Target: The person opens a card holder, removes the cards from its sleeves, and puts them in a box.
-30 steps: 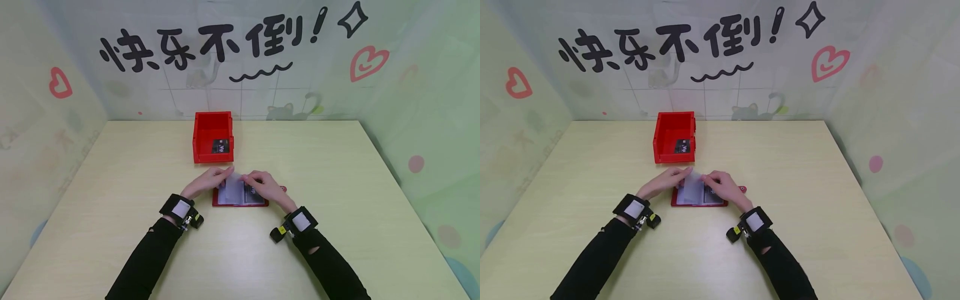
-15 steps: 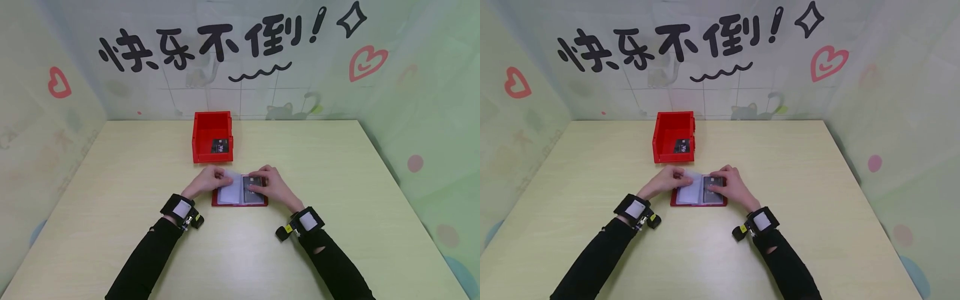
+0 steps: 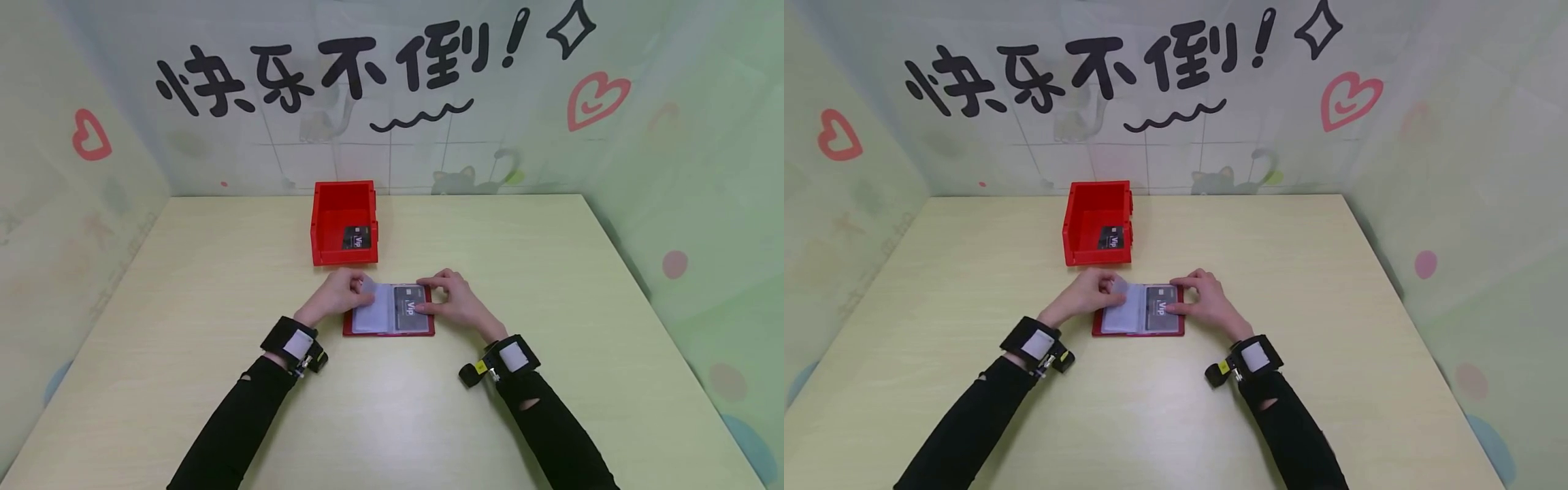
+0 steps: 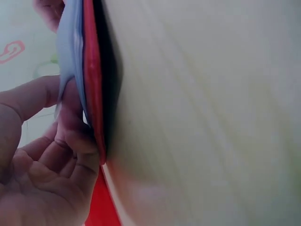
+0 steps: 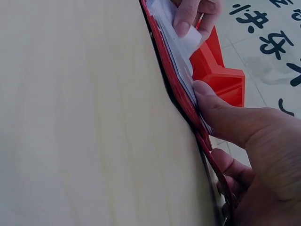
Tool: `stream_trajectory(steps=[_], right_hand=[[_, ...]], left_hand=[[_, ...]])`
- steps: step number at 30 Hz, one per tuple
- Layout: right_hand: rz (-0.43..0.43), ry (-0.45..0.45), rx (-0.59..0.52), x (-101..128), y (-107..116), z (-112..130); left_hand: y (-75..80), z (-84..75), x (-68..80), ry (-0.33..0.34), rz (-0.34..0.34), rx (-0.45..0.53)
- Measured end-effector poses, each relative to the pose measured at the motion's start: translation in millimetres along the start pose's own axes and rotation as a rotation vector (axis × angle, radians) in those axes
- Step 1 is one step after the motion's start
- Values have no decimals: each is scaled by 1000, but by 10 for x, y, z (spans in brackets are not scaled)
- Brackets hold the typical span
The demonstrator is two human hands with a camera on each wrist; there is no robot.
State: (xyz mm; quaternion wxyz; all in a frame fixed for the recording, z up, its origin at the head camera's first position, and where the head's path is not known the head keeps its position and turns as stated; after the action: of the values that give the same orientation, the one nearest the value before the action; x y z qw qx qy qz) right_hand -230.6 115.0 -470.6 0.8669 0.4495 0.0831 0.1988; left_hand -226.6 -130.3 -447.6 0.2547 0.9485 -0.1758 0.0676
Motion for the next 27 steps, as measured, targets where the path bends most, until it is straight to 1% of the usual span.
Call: stream_trajectory(steps=[5,8,11,15,18,24,27], right_hand=[[-5,12,0,2,1,10],[-11,15,1,6,7,24],[-14,16,7,12,11,32],[-14,16,8,17,13,28],[-13,14,-4,14,5,17],[-12,7,-20,9,-11,-10],[-15,10,-18,9,-8,-17]], left_hand=[[-4,-65,48,32,-53,-68],[-19,-94,54,26,-84,-121],[-50,-131,64,6,-112,-181],[-122,-197,62,-45,-136,-255],[-187,-259,51,-86,-127,-278],[-319,-309,-1,-110,-57,-215],[-346,-313,-37,-123,-42,-210]])
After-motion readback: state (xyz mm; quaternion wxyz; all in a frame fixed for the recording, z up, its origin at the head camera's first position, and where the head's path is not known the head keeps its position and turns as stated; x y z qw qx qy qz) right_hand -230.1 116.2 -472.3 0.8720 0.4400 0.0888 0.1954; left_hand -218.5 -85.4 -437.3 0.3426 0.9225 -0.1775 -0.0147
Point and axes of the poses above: each hand's wrist, its own x-axis away from the middle knuckle, its own y-axis out of the back of the hand, z = x × y, the point moved 4 cm from there along -x, towards the middle knuckle, and after that the axes turned 10 degrees about x, right-handed, at the moved point
